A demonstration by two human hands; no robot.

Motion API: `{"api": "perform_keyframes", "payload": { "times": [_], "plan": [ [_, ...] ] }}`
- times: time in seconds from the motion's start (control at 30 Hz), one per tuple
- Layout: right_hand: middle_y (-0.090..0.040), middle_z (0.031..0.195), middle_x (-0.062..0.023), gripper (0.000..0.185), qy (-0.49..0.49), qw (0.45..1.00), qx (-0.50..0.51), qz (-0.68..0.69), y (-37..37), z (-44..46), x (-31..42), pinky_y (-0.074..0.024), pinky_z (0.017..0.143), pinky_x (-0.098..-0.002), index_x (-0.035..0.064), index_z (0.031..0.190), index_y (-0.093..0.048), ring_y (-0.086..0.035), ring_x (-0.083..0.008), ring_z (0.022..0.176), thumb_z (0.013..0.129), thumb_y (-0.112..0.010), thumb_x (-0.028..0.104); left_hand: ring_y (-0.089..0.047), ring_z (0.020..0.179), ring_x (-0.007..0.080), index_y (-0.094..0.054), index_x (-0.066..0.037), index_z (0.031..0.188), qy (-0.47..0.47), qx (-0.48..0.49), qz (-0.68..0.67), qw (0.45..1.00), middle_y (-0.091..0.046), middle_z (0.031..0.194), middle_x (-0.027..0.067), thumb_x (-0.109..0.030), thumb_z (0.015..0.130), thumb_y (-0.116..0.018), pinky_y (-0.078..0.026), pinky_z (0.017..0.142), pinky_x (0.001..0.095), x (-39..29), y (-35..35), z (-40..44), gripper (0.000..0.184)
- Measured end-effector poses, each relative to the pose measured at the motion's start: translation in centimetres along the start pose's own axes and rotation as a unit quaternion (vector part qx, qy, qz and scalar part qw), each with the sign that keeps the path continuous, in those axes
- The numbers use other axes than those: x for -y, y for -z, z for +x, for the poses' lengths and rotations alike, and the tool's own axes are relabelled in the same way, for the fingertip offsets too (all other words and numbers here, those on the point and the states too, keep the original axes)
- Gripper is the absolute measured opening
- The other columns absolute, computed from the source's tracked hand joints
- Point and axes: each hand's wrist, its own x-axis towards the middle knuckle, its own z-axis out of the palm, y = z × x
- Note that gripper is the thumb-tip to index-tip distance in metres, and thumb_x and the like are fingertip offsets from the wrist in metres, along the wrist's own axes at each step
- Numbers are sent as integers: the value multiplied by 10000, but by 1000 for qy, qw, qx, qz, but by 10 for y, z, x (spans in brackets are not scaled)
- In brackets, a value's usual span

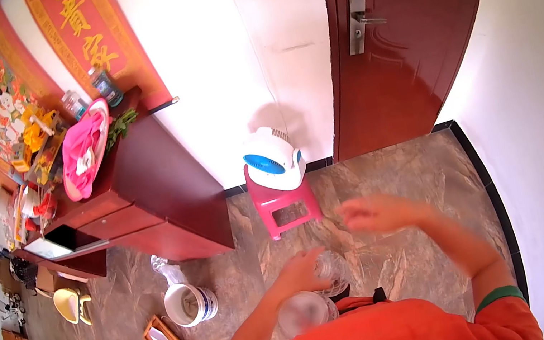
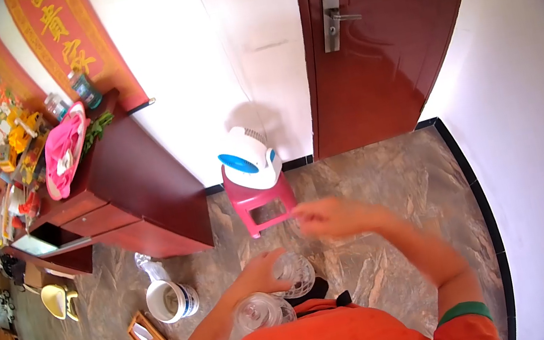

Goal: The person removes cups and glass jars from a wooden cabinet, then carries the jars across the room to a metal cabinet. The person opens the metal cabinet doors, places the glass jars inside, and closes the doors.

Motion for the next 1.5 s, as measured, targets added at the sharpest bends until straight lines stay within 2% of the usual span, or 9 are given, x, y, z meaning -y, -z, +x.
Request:
{"api": "perform_keyframes", "payload": {
  "times": [0.3, 0.47, 0.63, 0.73, 0.83, 0.97, 1.27, 1.3, 1.5],
  "plan": [
    [-565, 1092, -189, 395, -56, 910, -358, -201, 220, 61, -166, -471, 816, -360, 8, 1142, -547, -596, -275, 915, 822, -579, 236, -513, 1034, 418, -425, -88, 1273, -15, -14, -7, 1000, -531, 1107, 256, -324, 574, -723, -415, 892, 448, -19, 46, 145, 796],
    [-515, 1139, -247, 477, 42, 780, -467, -415, 371, 119, -247, -398, 941, -416, -47, 1169, -475, -492, -386, 1077, 758, -621, 147, -512, 1035, 417, -443, -78, 1250, 22, -56, -18, 998, -538, 1093, 253, -321, 569, -744, -417, 877, 453, -16, 59, 186, 783],
    [-526, 1111, -239, 522, 18, 733, -425, -531, 509, 188, -270, -414, 905, -435, -32, 1181, -466, -493, -389, 1056, 736, -662, 158, -503, 1090, 383, -438, -56, 1283, 166, -135, -46, 976, -523, 1169, 244, -292, 592, -750, -402, 931, 440, -48, 57, 209, 794],
    [-585, 1017, -257, 380, -137, 833, -250, -473, 556, 227, -274, -463, 798, -445, -30, 1008, -560, -560, -403, 955, 742, -658, 223, -517, 1064, 384, -460, -47, 1259, 217, -185, -58, 957, -549, 1133, 235, -288, 592, -748, -410, 917, 432, -59, 36, 225, 766],
    [-605, 912, -256, 292, -74, 864, -247, -433, 561, 239, -281, -449, 734, -455, -23, 871, -604, -581, -416, 867, 804, -607, 261, -525, 1054, 370, -466, -43, 1252, 248, -212, -74, 942, -558, 1118, 231, -271, 595, -736, -417, 904, 417, -78, 28, 238, 747],
    [-537, 676, -173, 374, -68, 903, -251, -343, 561, 251, -310, -376, 568, -399, -50, 756, -539, -470, -280, 574, 888, -545, 300, -531, 1046, 366, -466, -38, 1254, 295, -244, -131, 914, -563, 1109, 233, -261, 585, -734, -422, 892, 414, -105, 17, 250, 755],
    [-553, 651, -125, 394, 107, 896, -402, -155, 528, 275, -375, -410, 582, -366, -63, 849, -607, -486, -177, 578, 874, -587, 330, -546, 980, 391, -461, -44, 1270, 296, -265, -132, 908, -578, 1029, 247, -286, 541, -746, -439, 841, 440, -118, 1, 254, 820],
    [-537, 637, -108, 392, 33, 916, -366, -160, 526, 264, -367, -406, 575, -357, -65, 837, -595, -460, -166, 563, 874, -587, 325, -546, 982, 385, -471, -43, 1252, 307, -265, -129, 905, -580, 1032, 240, -270, 554, -743, -439, 840, 435, -122, 0, 250, 783],
    [-545, 705, -119, 355, -24, 879, -376, -291, 515, 221, -392, -406, 586, -364, -58, 867, -579, -469, -188, 599, 891, -539, 293, -541, 995, 366, -479, -45, 1222, 306, -286, -136, 898, -578, 1058, 218, -245, 575, -738, -433, 842, 424, -124, -14, 224, 726]
  ]
}}
